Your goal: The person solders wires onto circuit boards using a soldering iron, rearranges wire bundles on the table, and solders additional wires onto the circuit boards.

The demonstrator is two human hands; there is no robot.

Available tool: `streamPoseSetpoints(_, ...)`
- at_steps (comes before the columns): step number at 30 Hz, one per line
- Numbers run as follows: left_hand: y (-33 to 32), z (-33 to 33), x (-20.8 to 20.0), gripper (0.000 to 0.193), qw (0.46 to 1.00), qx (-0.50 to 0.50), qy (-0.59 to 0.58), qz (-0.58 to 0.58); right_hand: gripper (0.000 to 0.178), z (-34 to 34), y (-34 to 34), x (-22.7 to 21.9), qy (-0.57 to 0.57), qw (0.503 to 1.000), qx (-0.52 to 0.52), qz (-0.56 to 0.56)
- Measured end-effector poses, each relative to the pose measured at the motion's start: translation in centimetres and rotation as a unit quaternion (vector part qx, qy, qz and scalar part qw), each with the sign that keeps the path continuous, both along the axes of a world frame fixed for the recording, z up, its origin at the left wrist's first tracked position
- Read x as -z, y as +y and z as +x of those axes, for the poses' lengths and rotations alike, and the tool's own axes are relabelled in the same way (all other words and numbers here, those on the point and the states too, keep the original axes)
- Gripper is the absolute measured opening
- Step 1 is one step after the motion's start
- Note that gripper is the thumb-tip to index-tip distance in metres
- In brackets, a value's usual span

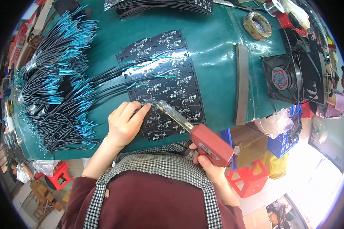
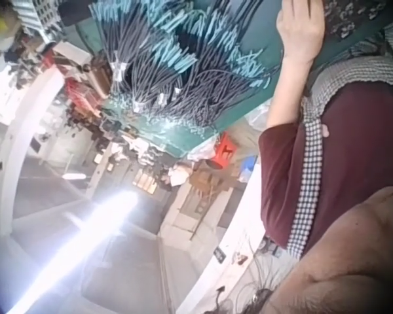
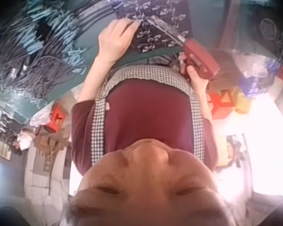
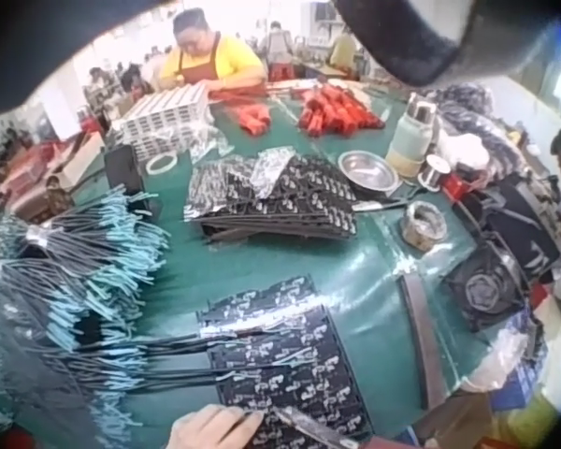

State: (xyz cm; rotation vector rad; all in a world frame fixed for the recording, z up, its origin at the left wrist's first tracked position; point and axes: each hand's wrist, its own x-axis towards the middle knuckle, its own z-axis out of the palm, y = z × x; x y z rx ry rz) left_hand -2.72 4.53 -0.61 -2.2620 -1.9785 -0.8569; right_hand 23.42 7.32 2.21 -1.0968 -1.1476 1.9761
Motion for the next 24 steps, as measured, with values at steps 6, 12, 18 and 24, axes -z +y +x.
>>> streamPoseSetpoints(6,0.1,-0.1,0.0,0.034,1.000,0.004,-0.005,-0.007,0.050,-0.4,0.3,0.1,-0.002,1.000,-0.009,-0.005)
streamPoseSetpoints(12,0.1,-0.1,0.2,0.034,1.000,0.000,-0.003,-0.008,0.047,0.3,-0.1,0.6,-0.037,0.999,-0.019,-0.004)
streamPoseSetpoints(18,0.1,0.0,0.2,0.034,1.000,-0.002,0.003,-0.007,0.048,0.8,-0.5,0.9,-0.071,0.996,-0.047,0.005)
streamPoseSetpoints(24,0.2,0.1,-0.3,0.033,1.000,-0.005,0.013,-0.021,0.056,0.1,-0.1,0.4,0.002,1.000,0.006,0.006)
